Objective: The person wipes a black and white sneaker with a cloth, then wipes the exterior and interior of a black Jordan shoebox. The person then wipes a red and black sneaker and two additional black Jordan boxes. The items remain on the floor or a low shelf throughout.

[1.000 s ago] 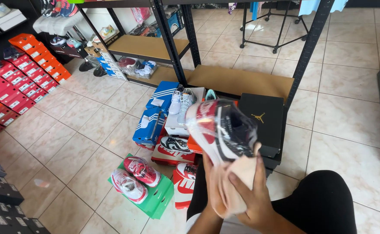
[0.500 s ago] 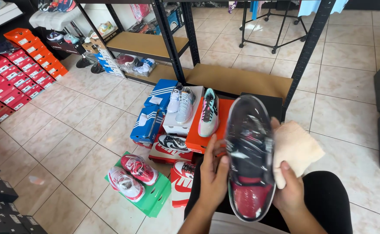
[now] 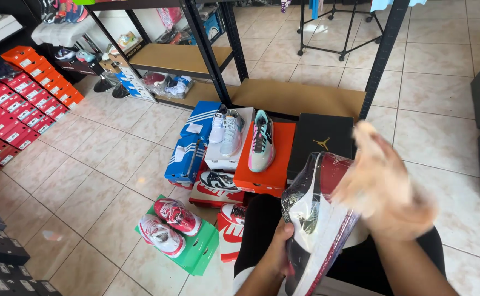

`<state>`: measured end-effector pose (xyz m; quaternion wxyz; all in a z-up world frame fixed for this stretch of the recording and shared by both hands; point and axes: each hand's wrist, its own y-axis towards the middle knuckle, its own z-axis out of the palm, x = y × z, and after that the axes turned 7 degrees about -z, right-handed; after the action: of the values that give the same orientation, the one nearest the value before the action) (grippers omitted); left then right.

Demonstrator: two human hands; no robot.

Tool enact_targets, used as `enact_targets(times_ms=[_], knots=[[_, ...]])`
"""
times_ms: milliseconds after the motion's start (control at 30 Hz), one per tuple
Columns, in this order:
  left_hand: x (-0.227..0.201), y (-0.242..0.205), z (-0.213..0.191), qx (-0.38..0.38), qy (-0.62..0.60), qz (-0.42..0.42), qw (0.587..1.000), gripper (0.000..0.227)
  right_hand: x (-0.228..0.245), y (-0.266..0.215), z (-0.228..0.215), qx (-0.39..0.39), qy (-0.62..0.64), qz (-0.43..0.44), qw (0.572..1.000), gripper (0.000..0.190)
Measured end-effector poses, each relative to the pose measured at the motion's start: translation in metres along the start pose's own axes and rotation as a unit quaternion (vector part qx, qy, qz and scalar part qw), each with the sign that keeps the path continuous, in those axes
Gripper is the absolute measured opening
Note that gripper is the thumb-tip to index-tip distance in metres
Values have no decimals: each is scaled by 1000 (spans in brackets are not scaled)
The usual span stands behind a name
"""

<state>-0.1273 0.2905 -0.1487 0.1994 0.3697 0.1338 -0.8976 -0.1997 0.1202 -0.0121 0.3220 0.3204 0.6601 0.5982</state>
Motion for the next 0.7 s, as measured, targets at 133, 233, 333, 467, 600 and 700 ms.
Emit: enact_targets(times_ms=[133, 233, 333, 467, 600, 700], knots=[[-3, 13, -16, -67, -158, -67, 983, 90, 9, -52, 12, 0, -73, 83, 994, 40], [-7, 18, -21, -82, -216, -112, 966, 95, 62, -51, 21, 192, -31, 39, 980, 42], [-9, 14, -17, -65, -196, -126, 970, 93, 46, -62, 10, 263, -31, -14, 964, 45], [-15, 8, -7, -29, -156, -153, 975, 90, -4, 44, 30, -48, 49, -87, 994, 55], [-33, 12, 12, -2, -256, -186, 949, 91, 20, 16, 20, 73, -41, 164, 983, 61], [-36, 18, 10, -15, -254, -180, 950, 88, 72, -6, 32, 221, 1, 77, 972, 54]])
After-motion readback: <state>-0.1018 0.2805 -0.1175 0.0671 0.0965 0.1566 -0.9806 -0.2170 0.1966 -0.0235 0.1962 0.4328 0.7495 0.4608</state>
